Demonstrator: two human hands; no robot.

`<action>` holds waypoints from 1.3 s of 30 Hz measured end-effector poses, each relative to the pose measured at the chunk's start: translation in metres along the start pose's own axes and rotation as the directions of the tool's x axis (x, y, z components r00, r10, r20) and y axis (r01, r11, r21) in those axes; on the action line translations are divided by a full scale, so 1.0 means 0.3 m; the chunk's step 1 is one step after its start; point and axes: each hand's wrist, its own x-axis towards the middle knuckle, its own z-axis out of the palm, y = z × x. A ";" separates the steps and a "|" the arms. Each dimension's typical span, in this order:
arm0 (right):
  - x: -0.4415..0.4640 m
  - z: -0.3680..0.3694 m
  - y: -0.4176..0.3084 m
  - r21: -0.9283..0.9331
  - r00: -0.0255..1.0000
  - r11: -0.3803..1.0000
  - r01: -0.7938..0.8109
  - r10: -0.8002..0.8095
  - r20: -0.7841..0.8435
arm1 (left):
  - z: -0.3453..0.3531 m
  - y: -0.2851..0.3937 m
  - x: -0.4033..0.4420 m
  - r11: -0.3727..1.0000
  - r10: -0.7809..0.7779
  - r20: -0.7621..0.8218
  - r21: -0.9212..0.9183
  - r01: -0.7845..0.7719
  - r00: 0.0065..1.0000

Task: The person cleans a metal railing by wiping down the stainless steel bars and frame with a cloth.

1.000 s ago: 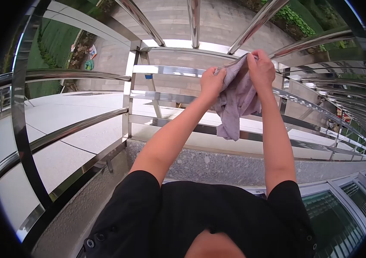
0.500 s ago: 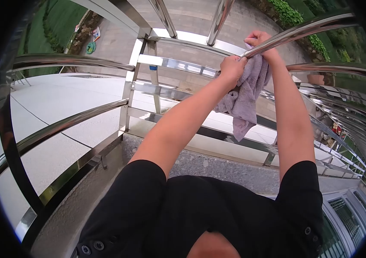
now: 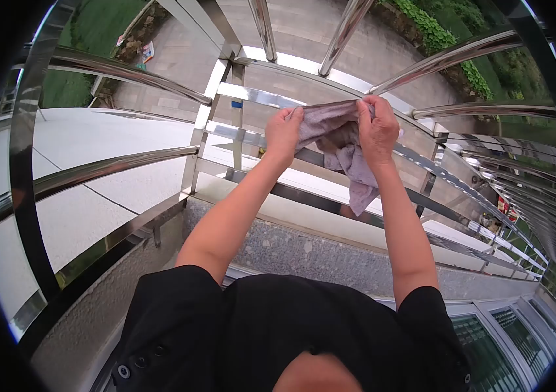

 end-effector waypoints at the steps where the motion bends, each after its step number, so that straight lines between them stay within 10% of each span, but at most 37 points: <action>1: 0.066 0.034 -0.046 -0.037 1.000 0.999 0.004 -0.005 -0.011 | -0.009 -0.005 0.004 0.998 -0.015 0.006 -0.065 0.015 1.000; 8: 0.396 0.300 0.027 -0.209 0.910 0.965 -0.159 0.225 0.348 | 0.072 0.066 0.134 0.995 0.100 0.078 -0.038 -0.097 0.992; 16: 0.582 0.506 0.221 -0.127 0.856 0.990 0.054 0.020 0.517 | 0.132 0.123 0.226 0.988 0.095 0.140 0.111 -0.111 0.986; 19: 0.552 0.539 0.285 -0.119 0.849 0.982 -0.144 0.184 0.496 | 0.101 0.095 0.243 0.917 0.226 0.171 0.295 -0.269 0.959; 30: 0.243 0.296 0.066 -0.168 0.968 0.955 0.243 -0.251 -0.023 | -0.093 0.032 0.148 0.806 0.278 0.157 0.499 -0.319 0.948; 33: 0.138 0.291 0.034 -0.239 0.992 0.964 0.118 -0.126 -0.016 | -0.148 0.036 0.155 0.814 0.256 0.060 0.525 -0.249 0.965; 39: -0.063 0.178 -0.091 -0.010 0.930 0.964 -0.267 0.260 0.261 | -0.056 0.181 0.195 0.914 0.398 -0.108 -0.043 -0.404 0.911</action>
